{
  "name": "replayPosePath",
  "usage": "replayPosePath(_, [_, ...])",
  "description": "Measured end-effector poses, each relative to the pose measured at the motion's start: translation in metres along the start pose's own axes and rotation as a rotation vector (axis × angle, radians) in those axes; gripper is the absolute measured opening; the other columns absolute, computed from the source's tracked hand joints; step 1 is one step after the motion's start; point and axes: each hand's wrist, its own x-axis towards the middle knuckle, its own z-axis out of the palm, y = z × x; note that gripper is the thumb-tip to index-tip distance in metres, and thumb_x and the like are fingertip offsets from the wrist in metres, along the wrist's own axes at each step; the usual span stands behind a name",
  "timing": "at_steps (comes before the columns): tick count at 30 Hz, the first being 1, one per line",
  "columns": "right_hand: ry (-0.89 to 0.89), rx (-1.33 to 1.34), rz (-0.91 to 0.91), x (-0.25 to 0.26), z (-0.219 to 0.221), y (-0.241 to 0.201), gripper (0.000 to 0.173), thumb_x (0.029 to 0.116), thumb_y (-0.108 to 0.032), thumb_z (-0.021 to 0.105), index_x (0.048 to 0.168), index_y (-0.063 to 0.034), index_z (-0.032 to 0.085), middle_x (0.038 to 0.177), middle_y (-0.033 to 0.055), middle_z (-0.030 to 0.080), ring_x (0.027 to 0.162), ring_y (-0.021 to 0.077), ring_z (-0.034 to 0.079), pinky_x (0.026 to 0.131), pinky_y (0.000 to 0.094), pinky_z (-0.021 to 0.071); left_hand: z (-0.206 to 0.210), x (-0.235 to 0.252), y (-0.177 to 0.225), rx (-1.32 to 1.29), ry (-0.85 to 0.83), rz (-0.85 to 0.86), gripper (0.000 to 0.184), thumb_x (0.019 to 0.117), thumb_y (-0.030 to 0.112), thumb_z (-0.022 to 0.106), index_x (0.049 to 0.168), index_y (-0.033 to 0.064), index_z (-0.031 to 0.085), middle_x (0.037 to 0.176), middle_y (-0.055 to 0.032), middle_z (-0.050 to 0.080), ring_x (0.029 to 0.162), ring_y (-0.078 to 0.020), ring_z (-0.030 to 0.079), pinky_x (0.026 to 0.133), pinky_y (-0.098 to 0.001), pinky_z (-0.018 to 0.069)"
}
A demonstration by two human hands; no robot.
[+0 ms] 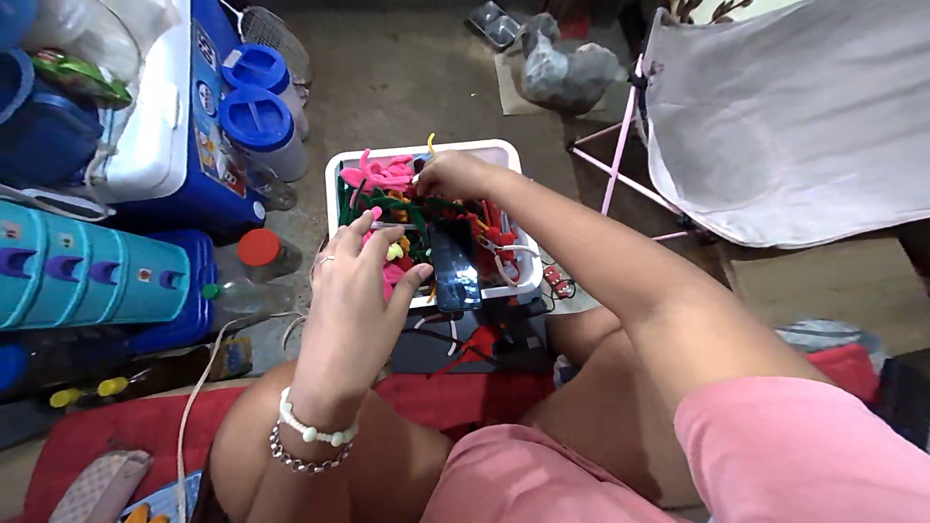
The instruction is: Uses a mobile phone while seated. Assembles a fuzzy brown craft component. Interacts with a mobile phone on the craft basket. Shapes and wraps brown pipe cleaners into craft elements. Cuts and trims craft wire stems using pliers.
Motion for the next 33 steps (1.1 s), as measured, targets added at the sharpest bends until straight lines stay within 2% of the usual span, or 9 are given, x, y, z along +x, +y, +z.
replayPosePath(6, [0.016, -0.039, 0.146, -0.013, -0.002, -0.003, 0.013, 0.0947, -0.008, 0.066, 0.104, -0.0039, 0.074, 0.106, 0.0185, 0.072, 0.107, 0.0393, 0.068, 0.092, 0.0643, 0.0520, -0.005, -0.001, -0.003, -0.004, 0.005, -0.043, 0.050, 0.0988, 0.050, 0.061, 0.135, 0.0164, 0.064, 0.152, -0.0127, 0.050, 0.138, -0.0344, 0.048, 0.108, -0.0605, 0.0405])
replayPosePath(9, [-0.163, -0.179, 0.227, -0.039, -0.003, 0.005, 0.040, 0.0787, 0.003, 0.079, 0.118, -0.0049, 0.072, 0.117, 0.0256, 0.068, 0.115, 0.0495, 0.061, 0.094, 0.0724, 0.0451, -0.009, -0.003, -0.004, 0.005, 0.004, -0.047, 0.051, 0.0992, 0.050, 0.060, 0.136, 0.0151, 0.064, 0.152, -0.0133, 0.050, 0.139, -0.0361, 0.048, 0.110, -0.0614, 0.0395])
replayPosePath(12, [-0.187, -0.224, 0.190, -0.061, 0.012, 0.017, 0.047, 0.0763, 0.012, 0.076, 0.120, -0.0052, 0.072, 0.122, 0.0230, 0.067, 0.122, 0.0484, 0.058, 0.101, 0.0716, 0.0398, -0.007, -0.003, -0.003, 0.010, -0.010, -0.037, 0.050, 0.0989, 0.049, 0.061, 0.135, 0.0143, 0.064, 0.153, -0.0131, 0.050, 0.139, -0.0368, 0.047, 0.108, -0.0625, 0.0404])
replayPosePath(16, [-0.095, -0.183, 0.155, -0.065, 0.020, 0.031, 0.035, 0.0798, 0.005, 0.077, 0.113, -0.0068, 0.071, 0.112, 0.0126, 0.073, 0.122, 0.0385, 0.060, 0.107, 0.0680, 0.0349, -0.002, -0.002, -0.001, 0.014, -0.018, -0.025, 0.048, 0.0987, 0.048, 0.062, 0.134, 0.0150, 0.064, 0.153, -0.0119, 0.049, 0.136, -0.0345, 0.050, 0.104, -0.0608, 0.0438])
replayPosePath(19, [-0.069, -0.132, 0.168, -0.065, 0.018, 0.033, 0.037, 0.0779, -0.001, 0.081, 0.112, -0.0056, 0.070, 0.110, 0.0139, 0.073, 0.120, 0.0402, 0.061, 0.107, 0.0711, 0.0324, 0.000, -0.002, 0.000, -0.003, -0.036, -0.024, 0.048, 0.0985, 0.049, 0.063, 0.133, 0.0150, 0.065, 0.155, -0.0130, 0.046, 0.136, -0.0352, 0.050, 0.103, -0.0607, 0.0440])
replayPosePath(22, [0.011, -0.032, 0.229, -0.063, 0.009, 0.030, 0.044, 0.0827, -0.009, 0.081, 0.123, 0.0002, 0.065, 0.112, 0.0203, 0.070, 0.113, 0.0423, 0.064, 0.106, 0.0707, 0.0357, 0.002, -0.001, 0.000, -0.012, -0.041, -0.024, 0.047, 0.0981, 0.048, 0.063, 0.131, 0.0152, 0.065, 0.156, -0.0132, 0.045, 0.141, -0.0350, 0.046, 0.108, -0.0601, 0.0417])
replayPosePath(25, [0.107, 0.161, 0.291, -0.055, 0.000, 0.025, 0.050, 0.0914, -0.011, 0.074, 0.134, 0.0047, 0.053, 0.113, 0.0228, 0.068, 0.103, 0.0387, 0.069, 0.095, 0.0585, 0.0543, 0.003, -0.001, 0.000, -0.005, -0.043, -0.018, 0.047, 0.0983, 0.048, 0.063, 0.132, 0.0144, 0.065, 0.155, -0.0139, 0.046, 0.139, -0.0349, 0.047, 0.107, -0.0593, 0.0421])
replayPosePath(29, [0.158, 0.154, 0.461, -0.036, 0.005, 0.020, 0.040, 0.1006, -0.025, 0.067, 0.124, 0.0070, 0.060, 0.109, 0.0266, 0.068, 0.104, 0.0437, 0.068, 0.094, 0.0617, 0.0526, 0.004, -0.002, 0.000, -0.008, -0.052, -0.019, 0.050, 0.0985, 0.050, 0.061, 0.133, 0.0144, 0.065, 0.156, -0.0139, 0.045, 0.141, -0.0349, 0.046, 0.109, -0.0596, 0.0406])
replayPosePath(33, [0.161, 0.091, 0.594, -0.020, 0.002, 0.024, 0.030, 0.1056, -0.017, 0.057, 0.124, 0.0054, 0.063, 0.119, 0.0296, 0.066, 0.115, 0.0473, 0.065, 0.097, 0.0649, 0.0506, 0.001, -0.003, -0.002, -0.008, -0.047, -0.023, 0.049, 0.0989, 0.051, 0.061, 0.132, 0.0147, 0.065, 0.156, -0.0125, 0.045, 0.140, -0.0342, 0.047, 0.108, -0.0593, 0.0417])
